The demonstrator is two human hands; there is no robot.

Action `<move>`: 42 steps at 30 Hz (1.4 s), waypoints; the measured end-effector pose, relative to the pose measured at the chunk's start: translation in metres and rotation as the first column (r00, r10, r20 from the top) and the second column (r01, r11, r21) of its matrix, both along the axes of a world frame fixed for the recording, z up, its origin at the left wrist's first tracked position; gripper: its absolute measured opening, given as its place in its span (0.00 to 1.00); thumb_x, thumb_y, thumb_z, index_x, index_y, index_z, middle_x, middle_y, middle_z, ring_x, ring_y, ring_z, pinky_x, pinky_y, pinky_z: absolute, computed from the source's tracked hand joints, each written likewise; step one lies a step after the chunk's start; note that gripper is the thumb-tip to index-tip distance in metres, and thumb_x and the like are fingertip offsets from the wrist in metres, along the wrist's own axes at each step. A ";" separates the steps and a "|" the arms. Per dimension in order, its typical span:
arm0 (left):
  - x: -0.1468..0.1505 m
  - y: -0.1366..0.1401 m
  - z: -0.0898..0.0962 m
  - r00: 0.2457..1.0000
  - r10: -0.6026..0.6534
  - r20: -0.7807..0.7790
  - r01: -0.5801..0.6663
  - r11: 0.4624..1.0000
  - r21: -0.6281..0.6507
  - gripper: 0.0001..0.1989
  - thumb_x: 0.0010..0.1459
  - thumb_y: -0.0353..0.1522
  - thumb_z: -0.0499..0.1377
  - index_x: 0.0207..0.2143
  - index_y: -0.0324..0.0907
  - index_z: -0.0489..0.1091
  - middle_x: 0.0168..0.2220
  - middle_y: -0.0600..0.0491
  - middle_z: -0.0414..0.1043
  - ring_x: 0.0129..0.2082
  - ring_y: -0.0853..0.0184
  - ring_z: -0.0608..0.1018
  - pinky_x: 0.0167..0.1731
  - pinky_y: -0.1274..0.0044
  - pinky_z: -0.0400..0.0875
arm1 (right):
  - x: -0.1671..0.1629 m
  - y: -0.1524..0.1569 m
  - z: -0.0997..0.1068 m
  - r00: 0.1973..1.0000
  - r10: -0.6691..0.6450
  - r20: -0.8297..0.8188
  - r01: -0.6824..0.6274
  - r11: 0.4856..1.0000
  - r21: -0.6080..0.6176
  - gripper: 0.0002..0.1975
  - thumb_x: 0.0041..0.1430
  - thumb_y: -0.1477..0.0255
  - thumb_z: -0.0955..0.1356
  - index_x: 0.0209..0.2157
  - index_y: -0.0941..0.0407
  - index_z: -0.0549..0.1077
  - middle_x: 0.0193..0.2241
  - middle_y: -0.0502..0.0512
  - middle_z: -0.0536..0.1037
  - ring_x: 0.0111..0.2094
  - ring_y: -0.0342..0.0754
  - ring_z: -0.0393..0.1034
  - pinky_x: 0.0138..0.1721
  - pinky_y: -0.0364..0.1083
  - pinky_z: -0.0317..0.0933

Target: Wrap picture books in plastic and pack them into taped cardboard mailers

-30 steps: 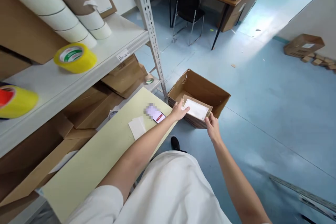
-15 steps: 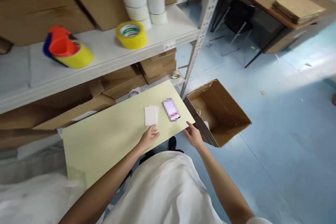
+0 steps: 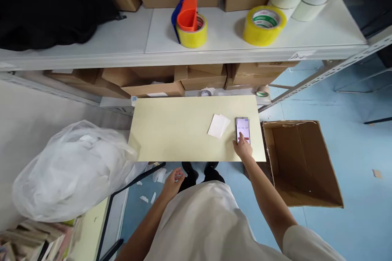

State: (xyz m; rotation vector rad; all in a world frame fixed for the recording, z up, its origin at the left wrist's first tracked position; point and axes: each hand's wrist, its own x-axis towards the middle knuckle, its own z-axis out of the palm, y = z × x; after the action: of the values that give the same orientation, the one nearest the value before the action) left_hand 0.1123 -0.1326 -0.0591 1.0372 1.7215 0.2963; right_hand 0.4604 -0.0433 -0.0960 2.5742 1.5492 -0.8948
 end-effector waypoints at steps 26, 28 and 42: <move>-0.214 -0.164 0.066 0.627 0.779 -0.004 -0.706 0.570 0.420 0.20 0.55 0.40 0.54 0.49 0.42 0.67 0.46 0.43 0.73 0.41 0.57 0.77 0.35 0.68 0.73 | -0.477 -0.057 0.128 -0.135 0.923 -0.360 -0.773 0.129 0.621 0.18 0.61 0.66 0.60 0.48 0.54 0.72 0.32 0.56 0.78 0.31 0.48 0.72 0.37 0.47 0.67; -0.213 -0.178 0.063 0.561 0.828 -0.012 -0.755 0.518 0.401 0.20 0.55 0.40 0.54 0.48 0.42 0.67 0.46 0.43 0.74 0.41 0.57 0.77 0.35 0.68 0.72 | -0.493 -0.058 0.124 -0.209 0.900 -0.383 -0.790 0.075 0.609 0.17 0.61 0.67 0.60 0.47 0.55 0.73 0.33 0.56 0.78 0.31 0.48 0.72 0.36 0.47 0.67; -0.238 -0.217 0.072 0.203 0.943 -0.265 -0.707 0.329 0.627 0.18 0.56 0.39 0.55 0.47 0.40 0.69 0.48 0.41 0.71 0.47 0.56 0.74 0.46 0.63 0.70 | -0.612 -0.096 0.118 -0.492 0.764 -0.417 -0.776 -0.168 0.608 0.11 0.54 0.68 0.66 0.39 0.56 0.76 0.30 0.55 0.78 0.29 0.46 0.71 0.36 0.46 0.66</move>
State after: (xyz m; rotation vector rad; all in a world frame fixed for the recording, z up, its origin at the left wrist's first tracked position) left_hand -0.1260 -0.3492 0.0127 0.2167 2.8560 1.1832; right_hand -0.1513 -0.1393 0.0218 -0.2434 2.7052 -1.4689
